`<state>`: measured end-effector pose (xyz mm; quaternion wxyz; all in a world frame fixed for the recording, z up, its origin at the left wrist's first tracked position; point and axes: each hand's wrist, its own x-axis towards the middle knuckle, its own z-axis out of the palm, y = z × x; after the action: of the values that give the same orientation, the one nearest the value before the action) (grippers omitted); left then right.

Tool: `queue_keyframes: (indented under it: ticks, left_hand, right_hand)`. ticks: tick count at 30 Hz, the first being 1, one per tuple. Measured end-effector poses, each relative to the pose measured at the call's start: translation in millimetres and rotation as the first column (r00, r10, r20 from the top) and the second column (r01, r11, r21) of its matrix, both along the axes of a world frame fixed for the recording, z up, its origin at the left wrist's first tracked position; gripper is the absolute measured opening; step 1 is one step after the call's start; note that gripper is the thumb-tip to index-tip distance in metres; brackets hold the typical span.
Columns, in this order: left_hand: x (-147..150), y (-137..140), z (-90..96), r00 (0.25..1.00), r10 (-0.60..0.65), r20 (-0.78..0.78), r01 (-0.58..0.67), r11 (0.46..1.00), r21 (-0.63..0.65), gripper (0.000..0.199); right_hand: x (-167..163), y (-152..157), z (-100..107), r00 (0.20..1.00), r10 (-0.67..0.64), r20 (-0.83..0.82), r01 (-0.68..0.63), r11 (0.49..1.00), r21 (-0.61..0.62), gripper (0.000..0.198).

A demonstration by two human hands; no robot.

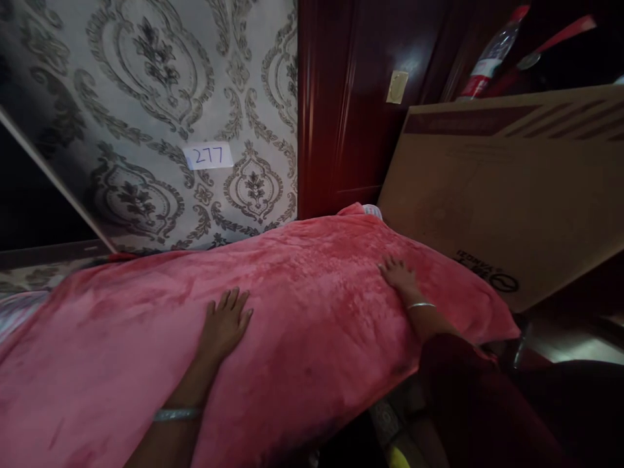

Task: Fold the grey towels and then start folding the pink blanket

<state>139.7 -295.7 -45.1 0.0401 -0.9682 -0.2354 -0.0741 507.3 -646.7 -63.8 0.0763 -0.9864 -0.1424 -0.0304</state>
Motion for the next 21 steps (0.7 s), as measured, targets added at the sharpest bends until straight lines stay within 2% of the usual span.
queue_keyframes:
  ticks: [1,4,6,8,10,12,13,15,17,19,21]
  left_hand:
    - [0,0,-0.3,1.0,-0.001,-0.004,0.001,1.0,0.001,0.057]
    - [1,1,-0.7,1.0,-0.004,-0.01,0.004,1.0,0.006,0.058]
    - [1,0,-0.4,1.0,-0.003,-0.007,0.003,1.0,0.005,0.058]
    - [1,-1,0.1,1.0,-0.004,0.0,0.004,1.0,0.001,0.058]
    - [1,-3,0.6,1.0,-0.01,0.008,0.01,1.0,-0.003,0.058]
    - [0,-5,0.6,1.0,-0.018,0.016,0.018,1.0,-0.012,0.058]
    - [0,-6,0.3,1.0,-0.019,0.02,0.019,1.0,-0.022,0.058]
    - [-1,-7,-0.9,0.999,-0.016,0.032,0.018,0.999,-0.049,0.057]
    - [-4,-7,-2.6,0.998,-0.018,0.065,0.022,0.997,-0.073,0.056]
    - [-7,-8,-4.2,0.992,-0.027,0.123,0.038,0.995,-0.088,0.052]
    - [-10,-10,-5.6,0.982,-0.037,0.183,0.056,0.994,-0.098,0.046]
  right_hand:
    - [4,-23,-5,0.996,-0.086,0.005,0.086,0.996,0.01,0.059]
    - [8,-81,-14,0.97,-0.241,0.026,0.24,0.97,0.045,0.059]
    - [5,-101,-11,0.94,-0.341,0.006,0.34,0.939,0.061,0.058]
    - [-1,-101,-3,0.921,-0.39,-0.001,0.389,0.919,0.062,0.058]
    - [-12,-81,4,0.949,-0.315,0.029,0.313,0.948,0.063,0.056]
    - [-29,-43,9,0.993,-0.098,0.068,0.093,0.993,0.068,0.057]
    - [-40,-19,10,0.996,0.041,0.085,-0.048,0.996,0.073,0.059]
    - [-71,35,10,0.943,0.315,0.104,-0.324,0.942,0.086,0.061]
    - [-108,85,8,0.85,0.515,0.109,-0.525,0.845,0.103,0.06]
    - [-144,125,5,0.781,0.617,0.1,-0.625,0.772,0.118,0.059]
    - [-173,148,0,0.745,0.662,0.087,-0.667,0.737,0.11,0.058]
